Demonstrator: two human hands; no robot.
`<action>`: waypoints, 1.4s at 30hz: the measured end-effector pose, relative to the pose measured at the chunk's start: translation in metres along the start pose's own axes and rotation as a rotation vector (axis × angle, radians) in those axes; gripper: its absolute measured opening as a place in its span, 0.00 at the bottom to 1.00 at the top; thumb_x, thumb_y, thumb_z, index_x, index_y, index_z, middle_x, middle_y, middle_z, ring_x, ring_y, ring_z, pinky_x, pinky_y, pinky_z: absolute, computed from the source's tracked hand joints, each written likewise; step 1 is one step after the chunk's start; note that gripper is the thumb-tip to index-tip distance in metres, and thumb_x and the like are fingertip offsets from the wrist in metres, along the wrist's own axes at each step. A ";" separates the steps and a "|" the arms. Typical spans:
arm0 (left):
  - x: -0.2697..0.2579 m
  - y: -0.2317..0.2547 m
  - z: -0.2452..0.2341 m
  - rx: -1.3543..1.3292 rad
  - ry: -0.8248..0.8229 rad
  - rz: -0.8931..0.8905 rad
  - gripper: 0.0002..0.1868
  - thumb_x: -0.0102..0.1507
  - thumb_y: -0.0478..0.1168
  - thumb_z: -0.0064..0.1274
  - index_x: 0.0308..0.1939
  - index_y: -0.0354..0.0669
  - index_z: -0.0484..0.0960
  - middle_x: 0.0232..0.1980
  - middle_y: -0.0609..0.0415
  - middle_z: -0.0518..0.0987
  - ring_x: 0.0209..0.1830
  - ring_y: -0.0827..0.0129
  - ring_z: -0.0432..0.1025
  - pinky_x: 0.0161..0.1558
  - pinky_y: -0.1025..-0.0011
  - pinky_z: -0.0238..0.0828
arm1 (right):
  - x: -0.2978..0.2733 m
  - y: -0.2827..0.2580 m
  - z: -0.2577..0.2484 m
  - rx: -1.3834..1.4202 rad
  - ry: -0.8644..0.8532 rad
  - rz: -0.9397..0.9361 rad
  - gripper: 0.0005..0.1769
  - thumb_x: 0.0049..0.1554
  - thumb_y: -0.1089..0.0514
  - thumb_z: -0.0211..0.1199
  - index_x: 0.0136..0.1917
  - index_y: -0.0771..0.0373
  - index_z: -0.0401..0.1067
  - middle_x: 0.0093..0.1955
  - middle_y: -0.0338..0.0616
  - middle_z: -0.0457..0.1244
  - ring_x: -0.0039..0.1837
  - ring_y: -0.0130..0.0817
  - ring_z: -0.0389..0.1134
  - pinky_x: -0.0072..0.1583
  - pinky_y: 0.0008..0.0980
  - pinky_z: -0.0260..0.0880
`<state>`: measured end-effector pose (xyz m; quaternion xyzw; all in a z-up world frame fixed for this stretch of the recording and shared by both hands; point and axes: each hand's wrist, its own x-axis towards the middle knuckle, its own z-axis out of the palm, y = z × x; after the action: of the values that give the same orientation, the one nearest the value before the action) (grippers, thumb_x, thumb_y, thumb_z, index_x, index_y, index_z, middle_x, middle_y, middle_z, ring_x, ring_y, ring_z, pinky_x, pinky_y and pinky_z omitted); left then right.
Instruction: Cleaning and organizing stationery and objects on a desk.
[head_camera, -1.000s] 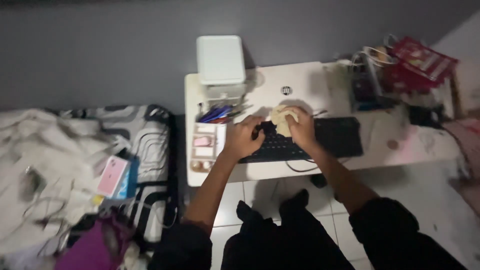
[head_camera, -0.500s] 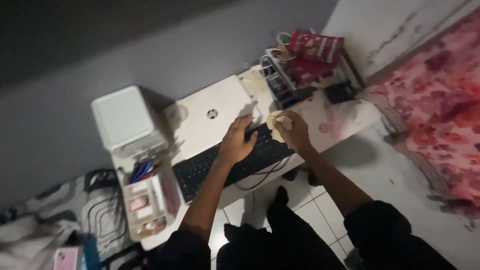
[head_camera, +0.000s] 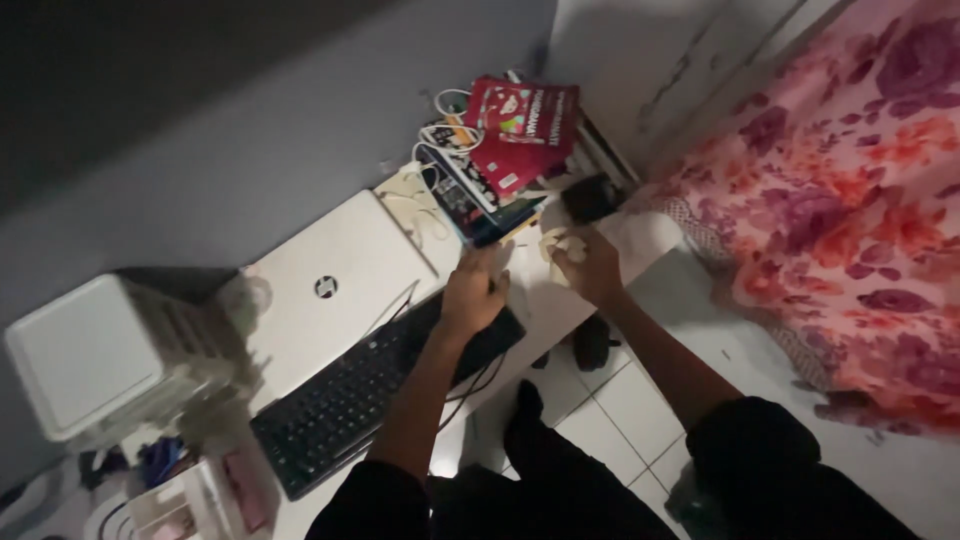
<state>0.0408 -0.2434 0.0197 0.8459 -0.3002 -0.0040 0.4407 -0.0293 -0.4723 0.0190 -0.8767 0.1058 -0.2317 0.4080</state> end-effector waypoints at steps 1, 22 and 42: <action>0.006 0.001 0.007 -0.003 -0.005 -0.001 0.25 0.63 0.41 0.56 0.63 0.39 0.75 0.57 0.37 0.79 0.57 0.42 0.73 0.59 0.54 0.71 | 0.004 0.005 -0.002 -0.003 0.000 0.006 0.15 0.54 0.54 0.73 0.52 0.61 0.75 0.51 0.50 0.70 0.54 0.44 0.73 0.55 0.39 0.72; 0.011 -0.065 0.172 0.695 0.090 -0.081 0.10 0.65 0.47 0.52 0.38 0.45 0.78 0.38 0.46 0.80 0.39 0.50 0.77 0.43 0.46 0.71 | -0.010 0.132 0.076 0.393 -0.616 0.636 0.23 0.59 0.61 0.54 0.68 0.58 0.67 0.57 0.49 0.67 0.52 0.36 0.69 0.49 0.35 0.72; -0.048 -0.017 -0.077 0.010 0.408 -0.311 0.11 0.59 0.43 0.62 0.42 0.41 0.86 0.30 0.44 0.83 0.31 0.52 0.80 0.36 0.60 0.77 | 0.016 -0.103 0.110 0.955 -0.758 0.803 0.15 0.61 0.54 0.58 0.57 0.63 0.74 0.50 0.42 0.70 0.49 0.35 0.72 0.50 0.36 0.74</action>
<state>0.0310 -0.1543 0.0416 0.8673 -0.0711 0.1004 0.4823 0.0387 -0.3383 0.0416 -0.5170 0.1581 0.2345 0.8079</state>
